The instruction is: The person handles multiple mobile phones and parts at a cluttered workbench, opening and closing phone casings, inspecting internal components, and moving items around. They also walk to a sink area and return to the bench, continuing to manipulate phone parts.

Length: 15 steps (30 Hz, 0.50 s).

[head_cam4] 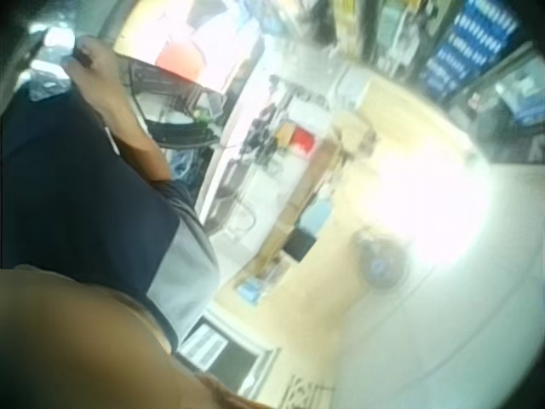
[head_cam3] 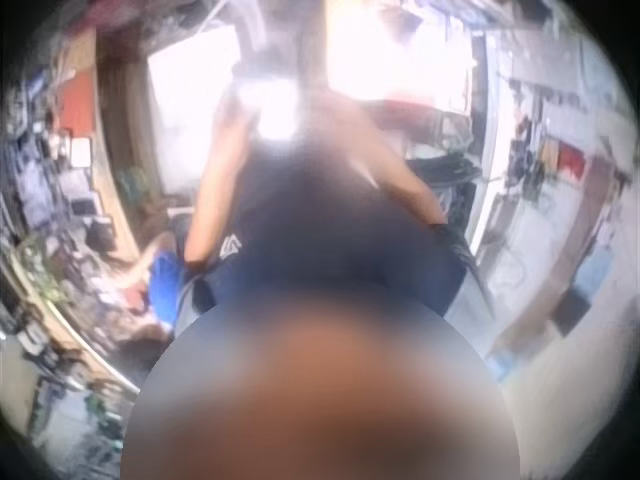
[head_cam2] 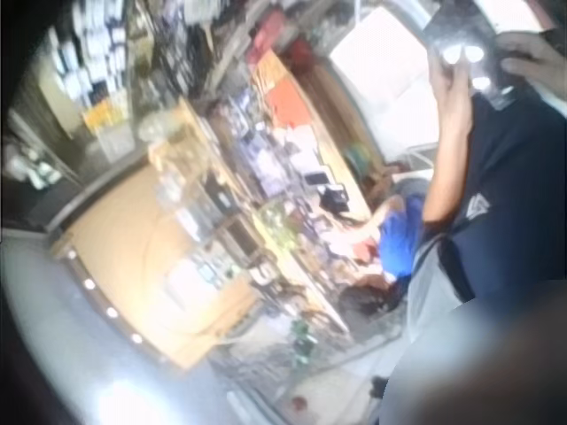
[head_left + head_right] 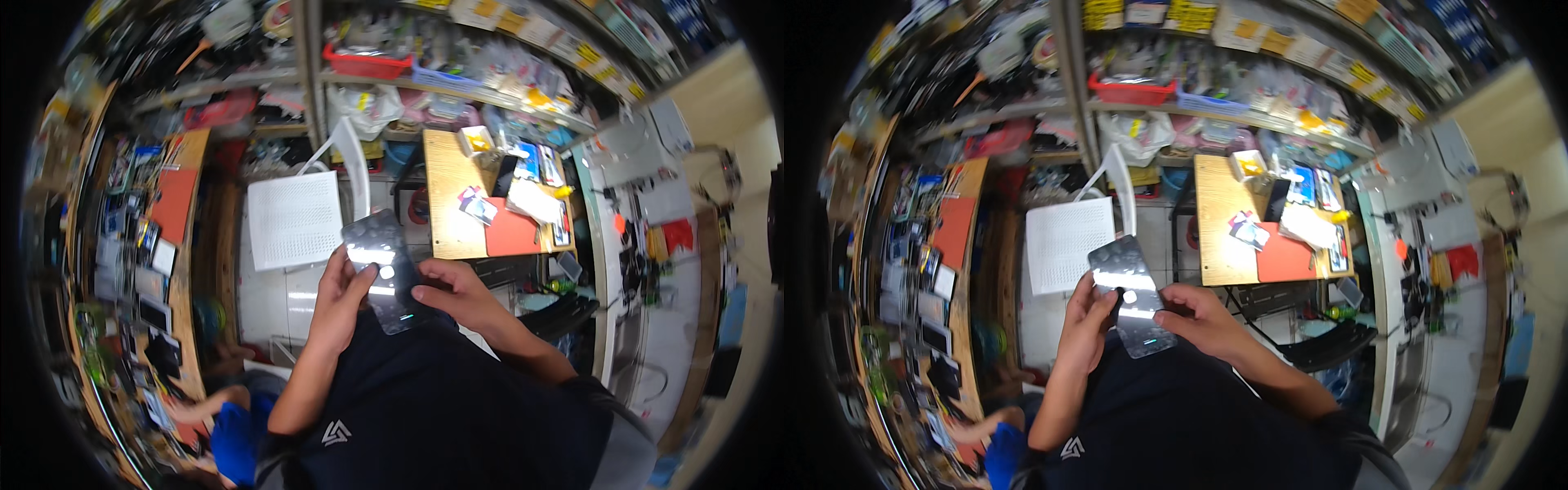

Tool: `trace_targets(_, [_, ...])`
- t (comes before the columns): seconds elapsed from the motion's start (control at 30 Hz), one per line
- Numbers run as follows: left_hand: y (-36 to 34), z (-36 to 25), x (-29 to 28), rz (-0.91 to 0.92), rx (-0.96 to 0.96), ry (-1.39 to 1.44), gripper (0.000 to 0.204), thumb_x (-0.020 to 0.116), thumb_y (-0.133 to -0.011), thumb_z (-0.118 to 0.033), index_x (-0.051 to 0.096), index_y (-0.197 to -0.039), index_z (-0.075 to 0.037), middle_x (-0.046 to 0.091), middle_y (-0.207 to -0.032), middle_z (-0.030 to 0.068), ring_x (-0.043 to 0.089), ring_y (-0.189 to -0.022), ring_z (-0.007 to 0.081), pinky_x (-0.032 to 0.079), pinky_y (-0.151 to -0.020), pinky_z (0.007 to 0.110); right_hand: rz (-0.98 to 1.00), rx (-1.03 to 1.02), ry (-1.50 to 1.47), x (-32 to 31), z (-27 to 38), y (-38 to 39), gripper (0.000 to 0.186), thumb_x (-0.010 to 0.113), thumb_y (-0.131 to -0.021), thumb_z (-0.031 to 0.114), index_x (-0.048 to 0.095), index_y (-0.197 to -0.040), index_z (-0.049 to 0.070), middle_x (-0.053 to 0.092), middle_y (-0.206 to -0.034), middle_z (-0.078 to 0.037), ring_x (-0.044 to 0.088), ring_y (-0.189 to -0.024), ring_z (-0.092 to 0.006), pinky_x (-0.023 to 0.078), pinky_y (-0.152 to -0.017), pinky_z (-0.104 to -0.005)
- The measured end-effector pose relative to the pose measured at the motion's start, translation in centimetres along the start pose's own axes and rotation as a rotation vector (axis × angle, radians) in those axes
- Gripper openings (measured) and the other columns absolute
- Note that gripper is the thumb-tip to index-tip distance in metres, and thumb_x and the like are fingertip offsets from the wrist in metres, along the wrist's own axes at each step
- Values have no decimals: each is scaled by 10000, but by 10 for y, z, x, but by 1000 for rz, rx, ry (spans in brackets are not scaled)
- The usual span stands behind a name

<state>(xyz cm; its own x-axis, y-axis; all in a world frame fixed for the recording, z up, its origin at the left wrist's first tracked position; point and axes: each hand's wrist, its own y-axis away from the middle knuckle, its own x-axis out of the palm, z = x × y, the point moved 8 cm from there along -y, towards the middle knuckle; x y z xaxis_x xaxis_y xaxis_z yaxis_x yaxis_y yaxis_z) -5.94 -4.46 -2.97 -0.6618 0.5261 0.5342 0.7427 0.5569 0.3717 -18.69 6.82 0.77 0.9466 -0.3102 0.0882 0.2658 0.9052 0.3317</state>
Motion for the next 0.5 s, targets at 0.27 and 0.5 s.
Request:
trace_targets(0.27, [2,48,-7,170,-126,-175,263,660,-996,-82,620,-1247,-12,681,-1088,31,616,-977,94,480,-836,238,-114,-121,-3,-8,-32,1,211,695,-946,131,640,-1097,-7,670,-897,-33,596,-818,-83,506,-688,-280])
trace_targets(0.5, [-22,36,-4,179,-58,-225,246,679,-972,-40,615,-1201,20,683,-1111,73,625,-988,139,482,-921,277,-376,-89,-91,-27,-61,17,357,625,-1005,344,642,-1035,-11,654,-818,-56,610,-747,-138,506,-683,-310])
